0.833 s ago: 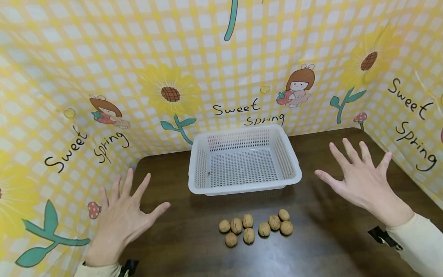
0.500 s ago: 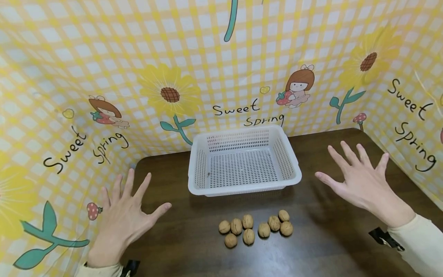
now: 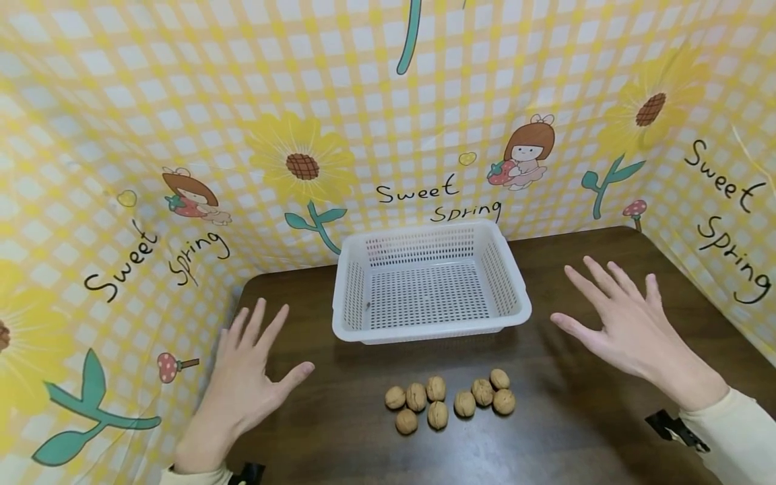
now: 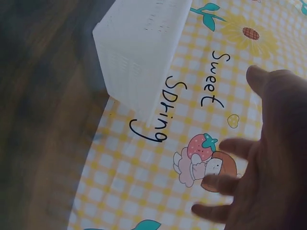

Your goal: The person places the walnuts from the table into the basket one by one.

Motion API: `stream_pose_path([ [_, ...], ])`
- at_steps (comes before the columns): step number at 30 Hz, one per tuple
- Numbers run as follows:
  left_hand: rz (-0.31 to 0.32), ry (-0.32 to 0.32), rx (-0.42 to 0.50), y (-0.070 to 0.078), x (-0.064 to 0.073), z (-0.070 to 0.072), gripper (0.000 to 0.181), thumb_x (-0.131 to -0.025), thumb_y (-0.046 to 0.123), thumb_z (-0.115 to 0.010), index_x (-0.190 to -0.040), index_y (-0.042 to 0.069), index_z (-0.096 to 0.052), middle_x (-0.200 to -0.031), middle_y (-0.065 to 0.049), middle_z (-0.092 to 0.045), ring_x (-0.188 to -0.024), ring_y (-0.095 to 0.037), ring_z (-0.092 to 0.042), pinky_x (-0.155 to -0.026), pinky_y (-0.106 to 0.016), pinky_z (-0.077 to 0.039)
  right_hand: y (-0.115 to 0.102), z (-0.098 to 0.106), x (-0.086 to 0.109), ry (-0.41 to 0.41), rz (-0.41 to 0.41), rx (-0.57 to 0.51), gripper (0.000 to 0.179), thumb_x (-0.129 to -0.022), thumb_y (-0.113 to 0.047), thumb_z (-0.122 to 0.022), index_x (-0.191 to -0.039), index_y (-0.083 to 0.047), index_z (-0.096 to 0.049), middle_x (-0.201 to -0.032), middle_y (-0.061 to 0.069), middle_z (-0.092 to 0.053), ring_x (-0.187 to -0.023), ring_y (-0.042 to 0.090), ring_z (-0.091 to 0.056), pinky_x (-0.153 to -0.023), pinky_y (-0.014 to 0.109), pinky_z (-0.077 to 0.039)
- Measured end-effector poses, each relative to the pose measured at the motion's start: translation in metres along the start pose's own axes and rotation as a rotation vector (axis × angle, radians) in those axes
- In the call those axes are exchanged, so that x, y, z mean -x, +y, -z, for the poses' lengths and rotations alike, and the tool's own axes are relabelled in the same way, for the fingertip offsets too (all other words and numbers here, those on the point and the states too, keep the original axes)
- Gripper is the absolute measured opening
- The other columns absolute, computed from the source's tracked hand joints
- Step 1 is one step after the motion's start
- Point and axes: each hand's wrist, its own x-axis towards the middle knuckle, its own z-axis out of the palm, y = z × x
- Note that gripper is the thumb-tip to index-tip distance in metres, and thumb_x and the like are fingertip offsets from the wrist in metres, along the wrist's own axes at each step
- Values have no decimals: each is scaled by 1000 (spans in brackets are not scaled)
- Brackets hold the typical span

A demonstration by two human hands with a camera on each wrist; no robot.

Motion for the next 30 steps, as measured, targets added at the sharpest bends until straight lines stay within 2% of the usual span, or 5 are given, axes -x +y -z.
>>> stream_pose_path([
  [9, -54, 133, 406, 15, -3, -50, 80, -94, 27, -82, -164, 32, -42, -174, -4, -34, -154, -44, -36, -110, -79, -36, -7, -21, 18, 81, 85, -255, 74, -94, -40, -82, -157, -15, -53, -171, 17, -36, -148, 53, -39, -101, 77, -39],
  [13, -60, 222, 495, 16, -10, -68, 70, -94, 15, -81, -157, 28, -53, -165, -3, -47, -149, -37, -46, -110, -63, -43, -17, -38, 22, 190, 105, -322, 63, -91, -26, -86, -148, -15, -62, -154, 10, -57, -125, 25, -59, -90, 39, -54],
  [16, -64, 293, 530, 16, -16, -79, 62, -93, 9, -80, -150, 23, -61, -158, -4, -56, -143, -32, -52, -108, -44, -45, -24, -53, 22, 235, 134, -387, 53, -88, -15, -87, -138, -15, -68, -128, 2, -71, -90, 4, -61, -65, 19, -49],
  [25, -83, 402, 613, 27, -36, -101, 32, -92, 5, -80, -124, 7, -78, -133, -8, -73, -126, -28, -62, -104, -33, -41, -25, -96, 44, -205, 172, -848, 27, -93, -10, -82, -119, -12, -74, -89, -1, -74, -68, 5, -65, -56, 26, -52],
  [30, -110, 389, 609, 33, -43, -102, 16, -93, 6, -79, -108, 9, -83, -118, -1, -78, -114, -24, -69, -101, -18, -45, -20, -115, 44, -335, 222, -921, 27, -93, -10, -82, -119, -11, -74, -84, -1, -72, -67, 2, -62, -54, 25, -50],
])
